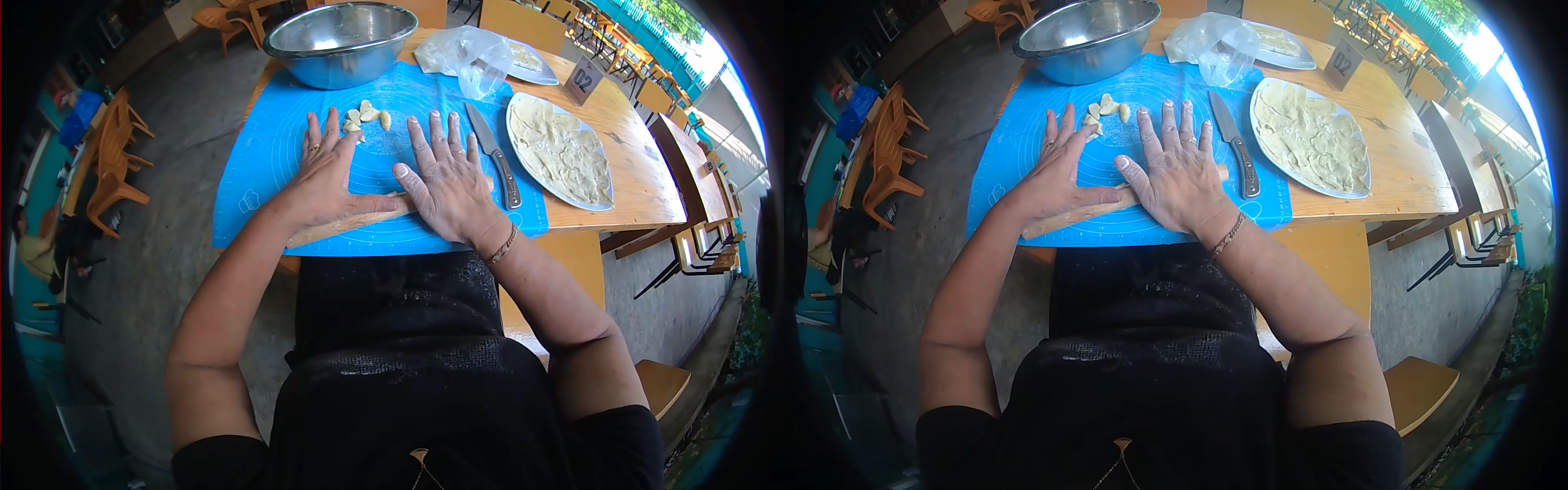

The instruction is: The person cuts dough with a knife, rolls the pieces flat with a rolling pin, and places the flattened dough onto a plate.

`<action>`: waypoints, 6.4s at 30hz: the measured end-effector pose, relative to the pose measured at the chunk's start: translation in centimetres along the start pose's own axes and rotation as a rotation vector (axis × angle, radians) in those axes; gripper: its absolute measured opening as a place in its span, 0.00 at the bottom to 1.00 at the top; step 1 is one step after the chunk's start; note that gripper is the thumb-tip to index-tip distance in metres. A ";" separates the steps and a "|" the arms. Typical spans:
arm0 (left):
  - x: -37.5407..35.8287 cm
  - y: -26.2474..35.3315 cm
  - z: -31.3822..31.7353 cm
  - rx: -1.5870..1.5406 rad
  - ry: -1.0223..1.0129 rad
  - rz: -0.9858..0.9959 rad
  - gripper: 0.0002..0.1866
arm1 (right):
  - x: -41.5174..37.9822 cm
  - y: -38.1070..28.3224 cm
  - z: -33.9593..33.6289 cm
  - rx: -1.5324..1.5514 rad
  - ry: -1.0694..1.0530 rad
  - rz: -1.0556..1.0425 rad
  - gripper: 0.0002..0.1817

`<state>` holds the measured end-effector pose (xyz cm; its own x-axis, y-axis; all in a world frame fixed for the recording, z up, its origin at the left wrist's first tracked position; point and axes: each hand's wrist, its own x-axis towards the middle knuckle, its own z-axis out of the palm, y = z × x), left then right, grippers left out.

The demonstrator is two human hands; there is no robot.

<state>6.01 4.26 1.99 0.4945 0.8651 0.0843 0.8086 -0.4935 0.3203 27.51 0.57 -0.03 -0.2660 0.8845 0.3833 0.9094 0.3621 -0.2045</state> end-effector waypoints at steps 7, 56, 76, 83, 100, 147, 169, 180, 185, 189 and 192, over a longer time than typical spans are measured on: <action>0.9 -0.4 0.8 0.047 0.036 -0.038 0.63 | 0.9 0.2 -0.1 -0.040 -0.075 -0.042 0.47; -2.8 4.5 -0.3 -0.513 -0.048 0.294 0.08 | -4.0 -1.1 -6.6 0.191 -0.144 -0.226 0.19; -4.1 3.2 -1.3 -0.871 0.038 0.240 0.08 | -1.2 -2.0 -9.1 0.315 -0.242 -0.242 0.16; -5.3 4.7 -0.9 -0.107 0.512 0.648 0.07 | -1.1 -1.4 -8.6 0.224 -0.180 -0.169 0.14; -1.8 5.4 -0.3 -0.361 0.652 0.357 0.09 | -1.2 -1.2 -7.8 0.236 -0.101 -0.100 0.12; -1.3 1.0 -2.6 -0.348 -0.048 -0.150 0.14 | -2.9 -2.0 -7.4 0.303 -0.079 -0.173 0.11; -0.2 -3.8 -0.9 -2.019 0.162 -0.300 0.06 | -5.3 2.2 -11.9 0.334 -0.104 0.101 0.13; -0.8 -4.5 0.0 -2.082 0.160 -0.234 0.11 | -3.9 2.2 -9.4 0.366 0.035 0.266 0.13; -1.0 -5.1 -0.1 -2.339 0.075 -0.291 0.09 | -3.0 0.7 -8.0 0.453 -0.011 0.272 0.13; -0.3 -1.9 -1.5 -2.214 0.181 -0.502 0.10 | -1.7 -0.2 -7.0 0.576 -0.105 0.367 0.16; 0.0 -1.2 -1.8 -2.037 0.186 -0.519 0.12 | -1.0 0.0 -5.6 0.667 -0.077 0.290 0.18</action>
<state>4.47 4.98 3.29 0.2591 0.9177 -0.3010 -0.6392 0.3966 0.6589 29.56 -2.00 4.61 -0.0876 0.9813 0.1711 0.5649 0.1904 -0.8029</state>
